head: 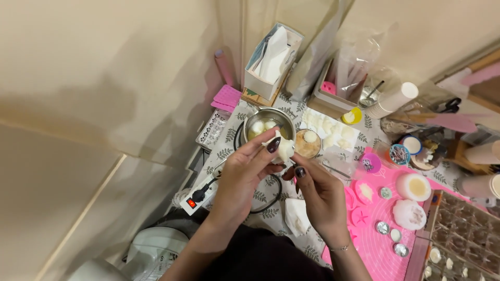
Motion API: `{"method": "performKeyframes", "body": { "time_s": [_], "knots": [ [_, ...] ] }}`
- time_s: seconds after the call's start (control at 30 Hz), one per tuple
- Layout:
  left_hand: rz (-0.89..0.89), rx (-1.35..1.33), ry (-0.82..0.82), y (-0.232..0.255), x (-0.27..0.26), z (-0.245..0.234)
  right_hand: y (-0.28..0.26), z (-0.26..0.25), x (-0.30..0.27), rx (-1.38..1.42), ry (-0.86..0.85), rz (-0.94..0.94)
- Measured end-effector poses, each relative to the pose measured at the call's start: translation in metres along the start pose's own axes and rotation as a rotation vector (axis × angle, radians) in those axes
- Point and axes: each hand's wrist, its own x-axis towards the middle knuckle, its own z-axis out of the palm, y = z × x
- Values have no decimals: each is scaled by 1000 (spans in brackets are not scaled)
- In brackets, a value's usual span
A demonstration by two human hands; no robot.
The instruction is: Removing molded wax stars from a silicone mold and preparing for melting more wax.
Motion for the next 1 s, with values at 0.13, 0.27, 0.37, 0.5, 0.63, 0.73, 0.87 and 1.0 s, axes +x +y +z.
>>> {"method": "performKeyframes", "body": {
  "time_s": [0.13, 0.27, 0.37, 0.5, 0.63, 0.73, 0.87, 1.0],
  "knots": [
    [0, -16, 7, -3, 13, -1, 4, 1, 13, 25, 6, -14],
    [20, -22, -8, -6, 23, 0, 3, -3, 24, 25, 24, 52],
    [20, -24, 1, -8, 30, 0, 5, -6, 31, 16, 27, 84],
    [17, -32, 24, -11, 33, -4, 11, -6, 33, 47, 18, 113],
    [13, -42, 34, -11, 36, -5, 9, -4, 36, 64, 5, 127],
    [-1, -52, 38, -13, 37, -8, 8, -1, 37, 64, 1, 116],
    [-19, -83, 40, -16, 39, -11, 9, 1, 39, 47, 34, 129],
    [-39, -115, 45, -17, 39, -14, 11, 4, 41, 22, 69, 159]
  ]
}}
